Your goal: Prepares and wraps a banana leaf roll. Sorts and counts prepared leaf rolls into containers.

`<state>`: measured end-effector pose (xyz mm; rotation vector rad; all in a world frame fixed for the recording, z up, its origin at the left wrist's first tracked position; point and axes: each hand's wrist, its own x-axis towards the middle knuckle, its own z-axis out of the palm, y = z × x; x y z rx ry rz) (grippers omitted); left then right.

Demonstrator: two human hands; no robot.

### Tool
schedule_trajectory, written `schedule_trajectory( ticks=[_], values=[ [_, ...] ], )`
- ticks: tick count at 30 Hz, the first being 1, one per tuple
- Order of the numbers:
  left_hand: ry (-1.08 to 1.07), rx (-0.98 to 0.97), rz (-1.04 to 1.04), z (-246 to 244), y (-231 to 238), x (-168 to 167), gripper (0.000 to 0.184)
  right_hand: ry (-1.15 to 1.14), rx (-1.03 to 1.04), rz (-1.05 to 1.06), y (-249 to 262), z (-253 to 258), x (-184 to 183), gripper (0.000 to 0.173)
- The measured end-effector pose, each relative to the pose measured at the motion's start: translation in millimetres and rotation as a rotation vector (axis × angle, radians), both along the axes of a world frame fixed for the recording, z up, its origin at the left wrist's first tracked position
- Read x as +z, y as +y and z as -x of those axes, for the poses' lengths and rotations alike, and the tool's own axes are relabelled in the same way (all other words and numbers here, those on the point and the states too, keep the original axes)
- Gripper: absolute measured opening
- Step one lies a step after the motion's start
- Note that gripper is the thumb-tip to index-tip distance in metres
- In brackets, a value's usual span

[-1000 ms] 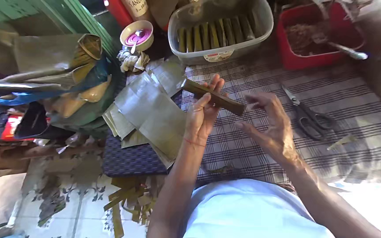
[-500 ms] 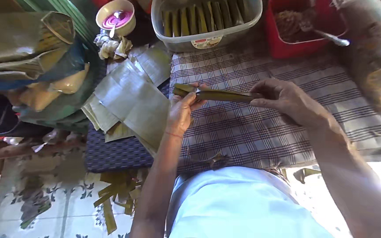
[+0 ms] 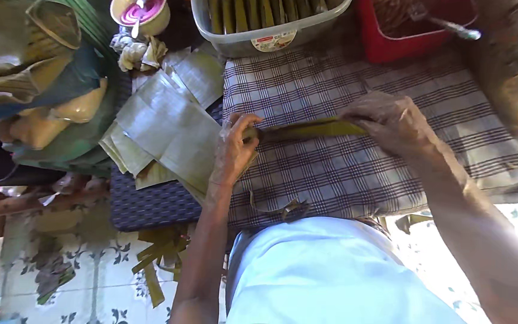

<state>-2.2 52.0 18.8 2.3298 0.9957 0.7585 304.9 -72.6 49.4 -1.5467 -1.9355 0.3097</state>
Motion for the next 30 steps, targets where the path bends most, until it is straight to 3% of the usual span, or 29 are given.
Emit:
schedule_trajectory(
  ticks=[5, 8, 11, 13, 20, 23, 25, 27, 30],
  values=[
    [0.047, 0.038, 0.008, 1.3, -4.7, -9.7, 0.034, -0.142, 0.016, 0.184, 6.2, -9.6, -8.3, 0.035],
    [0.107, 0.015, -0.08, -0.4, -1.0, -12.5, 0.021, -0.176, -0.038, 0.241, 11.9, -19.6, -20.1, 0.037],
    [0.1, 0.038, -0.124, -3.6, 2.2, -9.3, 0.013, -0.092, -0.05, 0.164, 14.8, -22.7, -21.9, 0.016],
    [0.056, 0.07, -0.127, -4.6, 5.2, -3.7, 0.013, -0.068, -0.045, 0.111, 13.5, -22.5, -14.6, 0.012],
    [-0.045, 0.101, -0.055, -1.9, 13.4, 16.8, 0.012, -0.037, -0.036, 0.037, 13.0, -25.6, 10.8, 0.018],
    [0.028, 0.201, -0.166, -9.5, 19.7, 12.9, 0.016, -0.086, -0.132, -0.075, 25.3, -22.6, 4.7, 0.018],
    [0.037, 0.227, -0.244, -11.2, 19.2, 13.9, 0.028, -0.113, -0.167, -0.082, 28.3, -21.7, 4.9, 0.022],
    [0.0, 0.154, -0.238, -7.2, 14.0, 17.9, 0.026, -0.077, -0.105, 0.003, 21.6, -26.0, 6.9, 0.024],
    [0.13, -0.027, -0.006, 6.6, 16.3, 17.2, 0.023, -0.082, -0.013, 0.22, 12.9, -38.7, -1.7, 0.027]
  ],
)
